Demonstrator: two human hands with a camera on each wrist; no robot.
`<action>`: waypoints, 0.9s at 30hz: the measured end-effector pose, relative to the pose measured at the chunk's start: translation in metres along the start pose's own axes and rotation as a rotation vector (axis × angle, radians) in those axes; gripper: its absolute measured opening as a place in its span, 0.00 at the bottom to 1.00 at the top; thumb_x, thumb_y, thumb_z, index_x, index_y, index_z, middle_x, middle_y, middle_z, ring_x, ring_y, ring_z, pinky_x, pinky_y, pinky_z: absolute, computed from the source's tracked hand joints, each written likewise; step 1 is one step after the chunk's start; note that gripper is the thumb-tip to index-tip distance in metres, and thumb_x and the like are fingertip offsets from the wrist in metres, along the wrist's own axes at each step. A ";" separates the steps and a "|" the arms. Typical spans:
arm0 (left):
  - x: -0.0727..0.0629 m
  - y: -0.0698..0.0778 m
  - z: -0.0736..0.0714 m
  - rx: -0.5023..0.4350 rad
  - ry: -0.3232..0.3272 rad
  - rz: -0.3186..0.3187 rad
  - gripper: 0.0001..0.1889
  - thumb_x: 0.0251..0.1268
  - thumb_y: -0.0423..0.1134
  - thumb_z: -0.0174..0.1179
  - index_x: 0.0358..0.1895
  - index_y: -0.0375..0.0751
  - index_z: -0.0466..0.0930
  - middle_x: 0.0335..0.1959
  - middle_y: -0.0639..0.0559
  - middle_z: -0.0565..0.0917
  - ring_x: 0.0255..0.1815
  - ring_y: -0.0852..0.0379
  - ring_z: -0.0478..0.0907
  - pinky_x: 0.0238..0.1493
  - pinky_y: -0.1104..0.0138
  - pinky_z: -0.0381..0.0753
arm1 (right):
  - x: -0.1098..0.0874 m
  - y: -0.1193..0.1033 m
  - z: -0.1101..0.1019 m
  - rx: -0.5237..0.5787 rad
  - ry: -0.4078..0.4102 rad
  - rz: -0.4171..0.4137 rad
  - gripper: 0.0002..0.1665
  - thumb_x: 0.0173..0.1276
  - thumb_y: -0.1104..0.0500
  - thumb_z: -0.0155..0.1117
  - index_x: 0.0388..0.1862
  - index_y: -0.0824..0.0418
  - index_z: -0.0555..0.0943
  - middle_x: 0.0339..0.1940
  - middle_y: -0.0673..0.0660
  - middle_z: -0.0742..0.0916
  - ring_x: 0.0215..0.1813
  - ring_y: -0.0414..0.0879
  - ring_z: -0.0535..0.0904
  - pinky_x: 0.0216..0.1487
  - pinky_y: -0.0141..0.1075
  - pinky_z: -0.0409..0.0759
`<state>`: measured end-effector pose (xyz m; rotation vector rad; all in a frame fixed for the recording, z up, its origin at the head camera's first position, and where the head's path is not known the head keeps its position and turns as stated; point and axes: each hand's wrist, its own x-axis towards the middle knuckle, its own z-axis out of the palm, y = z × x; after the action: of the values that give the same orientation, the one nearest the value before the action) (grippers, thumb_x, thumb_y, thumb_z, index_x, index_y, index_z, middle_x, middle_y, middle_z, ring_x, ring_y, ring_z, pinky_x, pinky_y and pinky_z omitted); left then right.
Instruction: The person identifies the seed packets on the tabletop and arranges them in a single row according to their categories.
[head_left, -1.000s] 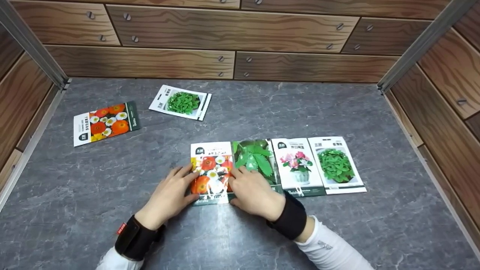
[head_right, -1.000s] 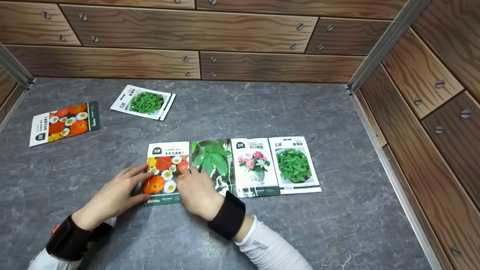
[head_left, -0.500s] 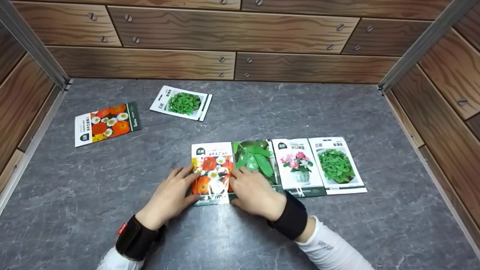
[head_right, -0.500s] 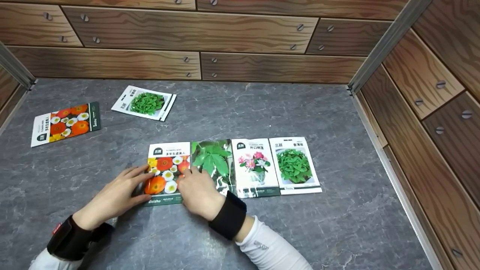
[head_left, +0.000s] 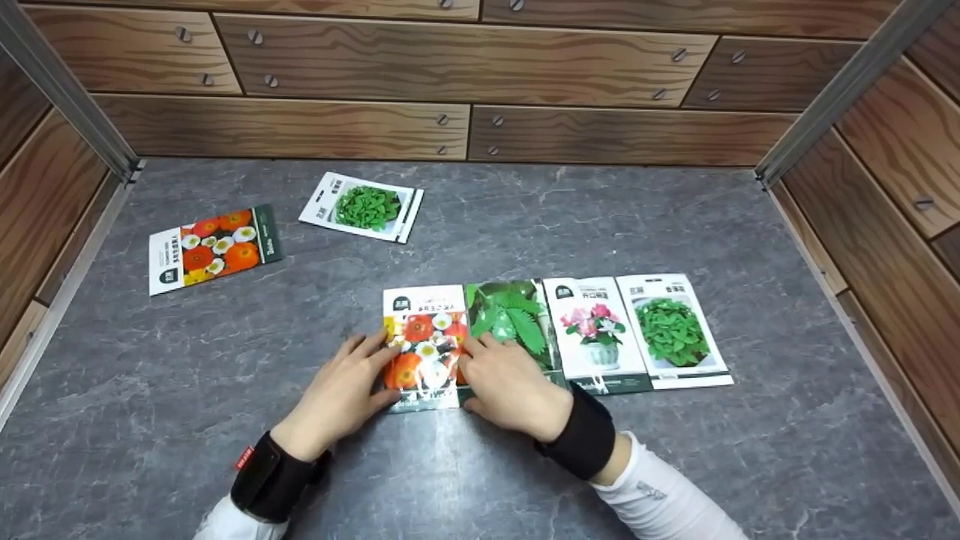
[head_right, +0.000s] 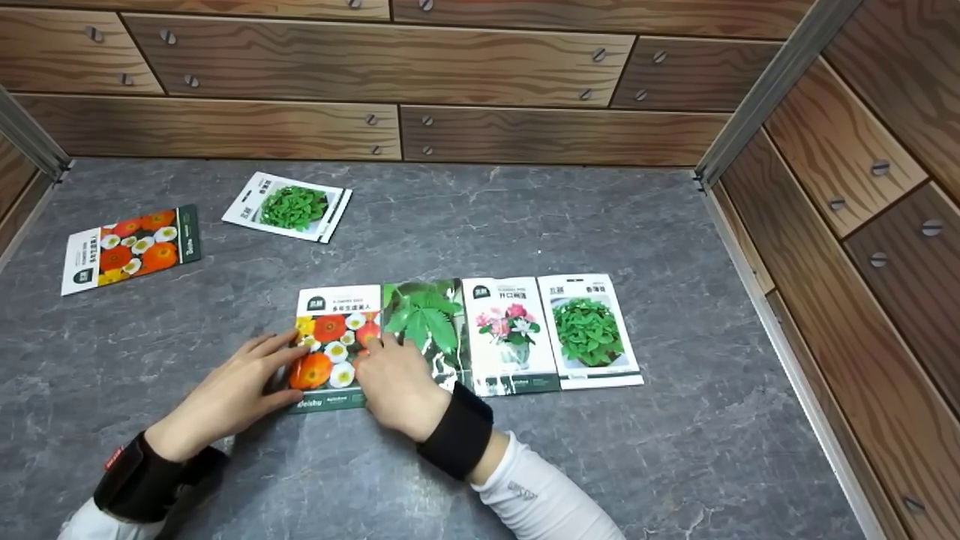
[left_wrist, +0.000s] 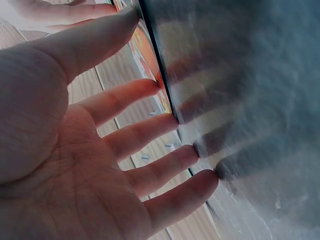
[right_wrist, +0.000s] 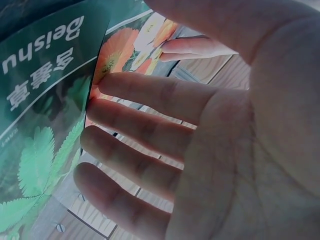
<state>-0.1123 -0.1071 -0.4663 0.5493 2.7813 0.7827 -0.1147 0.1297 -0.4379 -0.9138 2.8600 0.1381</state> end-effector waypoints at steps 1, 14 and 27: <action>0.000 0.000 0.000 -0.001 -0.002 -0.003 0.32 0.66 0.41 0.73 0.72 0.36 0.77 0.79 0.32 0.70 0.79 0.24 0.64 0.76 0.32 0.68 | 0.000 0.000 -0.001 0.009 0.005 0.001 0.24 0.62 0.45 0.79 0.49 0.59 0.87 0.55 0.58 0.87 0.55 0.54 0.82 0.51 0.48 0.86; 0.006 -0.012 -0.007 -0.012 0.170 -0.037 0.29 0.70 0.44 0.69 0.70 0.35 0.77 0.76 0.30 0.72 0.75 0.27 0.72 0.71 0.34 0.76 | 0.002 0.003 -0.008 0.151 0.046 0.005 0.36 0.69 0.44 0.74 0.69 0.63 0.80 0.65 0.62 0.85 0.63 0.57 0.81 0.58 0.52 0.86; 0.029 -0.033 -0.044 -0.040 0.325 -0.115 0.34 0.73 0.44 0.65 0.77 0.34 0.69 0.78 0.28 0.68 0.77 0.26 0.68 0.71 0.33 0.74 | 0.036 0.012 -0.027 0.252 0.043 -0.022 0.41 0.71 0.44 0.71 0.75 0.65 0.74 0.75 0.66 0.78 0.74 0.62 0.76 0.74 0.56 0.79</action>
<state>-0.1608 -0.1418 -0.4491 0.2714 3.0468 0.9756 -0.1535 0.1155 -0.4158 -0.9049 2.8189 -0.2419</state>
